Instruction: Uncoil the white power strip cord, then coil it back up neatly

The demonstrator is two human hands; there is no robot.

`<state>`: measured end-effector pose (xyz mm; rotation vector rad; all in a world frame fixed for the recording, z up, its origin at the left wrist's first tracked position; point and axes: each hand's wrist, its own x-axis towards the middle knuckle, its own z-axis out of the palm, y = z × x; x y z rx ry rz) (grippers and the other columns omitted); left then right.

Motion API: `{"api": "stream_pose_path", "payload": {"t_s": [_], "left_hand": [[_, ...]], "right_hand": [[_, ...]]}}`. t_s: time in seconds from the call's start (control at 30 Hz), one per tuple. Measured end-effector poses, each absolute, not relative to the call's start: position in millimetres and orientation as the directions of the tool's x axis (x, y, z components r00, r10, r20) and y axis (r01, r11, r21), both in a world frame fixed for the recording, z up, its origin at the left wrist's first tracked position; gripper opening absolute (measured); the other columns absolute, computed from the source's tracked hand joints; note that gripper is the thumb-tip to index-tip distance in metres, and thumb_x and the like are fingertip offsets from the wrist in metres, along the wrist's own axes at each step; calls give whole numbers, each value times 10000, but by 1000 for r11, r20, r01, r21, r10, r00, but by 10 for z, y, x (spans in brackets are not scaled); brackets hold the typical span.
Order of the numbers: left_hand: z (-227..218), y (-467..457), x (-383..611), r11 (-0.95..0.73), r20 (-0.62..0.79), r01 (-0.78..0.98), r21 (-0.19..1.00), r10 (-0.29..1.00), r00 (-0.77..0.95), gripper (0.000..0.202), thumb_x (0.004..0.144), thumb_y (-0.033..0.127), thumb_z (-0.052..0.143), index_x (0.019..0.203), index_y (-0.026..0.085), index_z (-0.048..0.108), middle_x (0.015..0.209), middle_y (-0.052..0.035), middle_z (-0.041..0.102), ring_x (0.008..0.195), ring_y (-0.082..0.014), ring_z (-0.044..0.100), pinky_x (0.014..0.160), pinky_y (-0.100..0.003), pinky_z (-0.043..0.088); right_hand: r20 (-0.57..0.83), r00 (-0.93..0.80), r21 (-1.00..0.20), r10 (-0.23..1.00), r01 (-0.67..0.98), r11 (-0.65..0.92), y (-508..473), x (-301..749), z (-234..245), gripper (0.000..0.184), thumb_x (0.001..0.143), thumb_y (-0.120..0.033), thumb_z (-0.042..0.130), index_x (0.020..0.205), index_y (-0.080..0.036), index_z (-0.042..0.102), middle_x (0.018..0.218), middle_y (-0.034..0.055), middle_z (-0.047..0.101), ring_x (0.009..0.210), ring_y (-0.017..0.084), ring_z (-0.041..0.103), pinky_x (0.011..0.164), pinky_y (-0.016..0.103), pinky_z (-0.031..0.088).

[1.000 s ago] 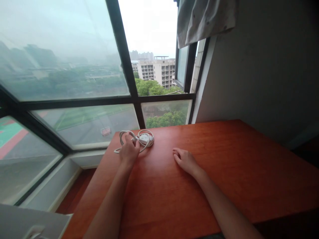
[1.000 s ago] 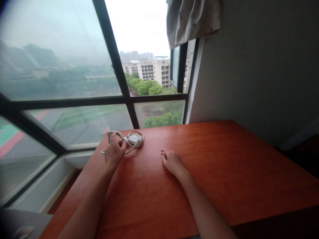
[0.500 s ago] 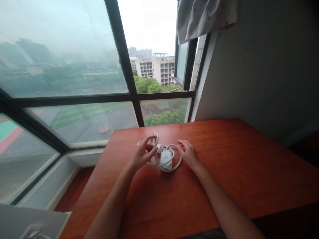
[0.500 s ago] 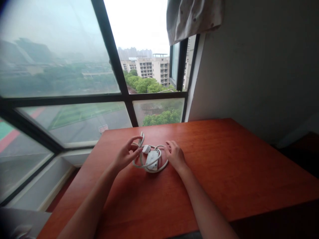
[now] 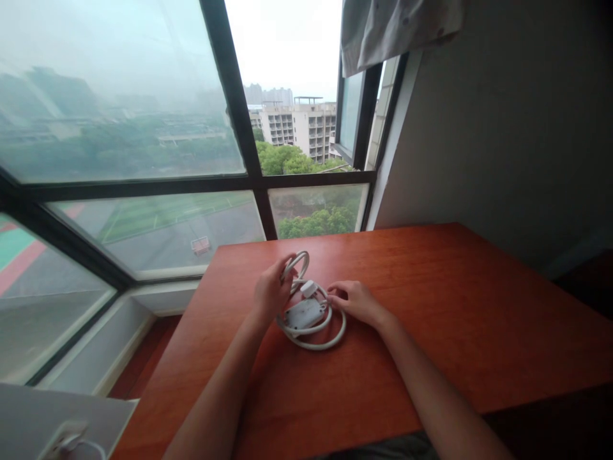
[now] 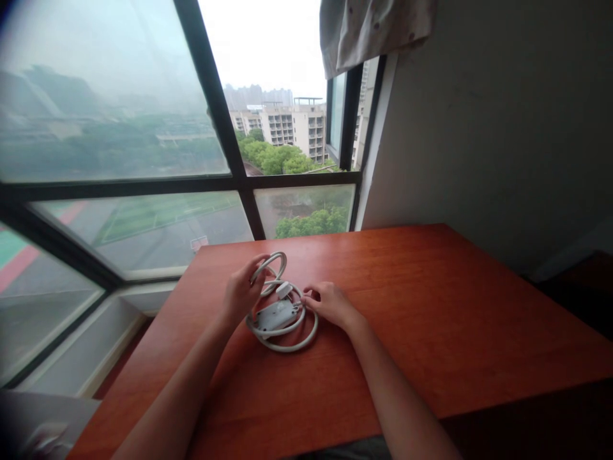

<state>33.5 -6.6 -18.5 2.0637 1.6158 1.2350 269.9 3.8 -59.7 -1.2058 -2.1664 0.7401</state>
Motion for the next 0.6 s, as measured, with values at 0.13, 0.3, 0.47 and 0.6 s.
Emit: {"api": "stream_pose_path", "payload": {"t_s": [0.13,0.3,0.47,0.6], "left_hand": [[-114,-80,310,-370,507,710,599,862,22,333,903,267,492,1224,224,572,1031,-66,693,866,-182,658,755,-289,506],[-23,-89,264,-438,524,663,607,848,80,444,860,327,582,1281,202,519,1156,-98,640,922,-190,638,822,-346,524],[75,-69,44,-360,499,619,698,865,-59,385,898,437,527,1169,172,598,1133,-112,657,1010,-226,632,862,-385,518],[119,-91,8,-345,535,636,690,836,-126,345,895,424,532,1101,157,610,1101,-107,658,935,-210,645,806,-357,536]], "right_hand": [[203,-463,-686,863,561,462,13,2699,-564,208,861,-359,610,949,-212,726,830,32,726,726,155,628,676,250,445],[197,-491,-649,849,584,488,-21,2703,-515,248,821,-402,660,951,-202,726,791,34,715,691,153,615,652,253,424],[222,-502,-650,836,563,510,-15,2704,-511,184,847,-306,635,982,-216,720,808,21,708,714,149,610,669,252,424],[284,-486,-611,827,573,546,22,2728,-537,154,873,-298,611,942,-211,720,873,41,705,794,170,605,742,280,435]]}}
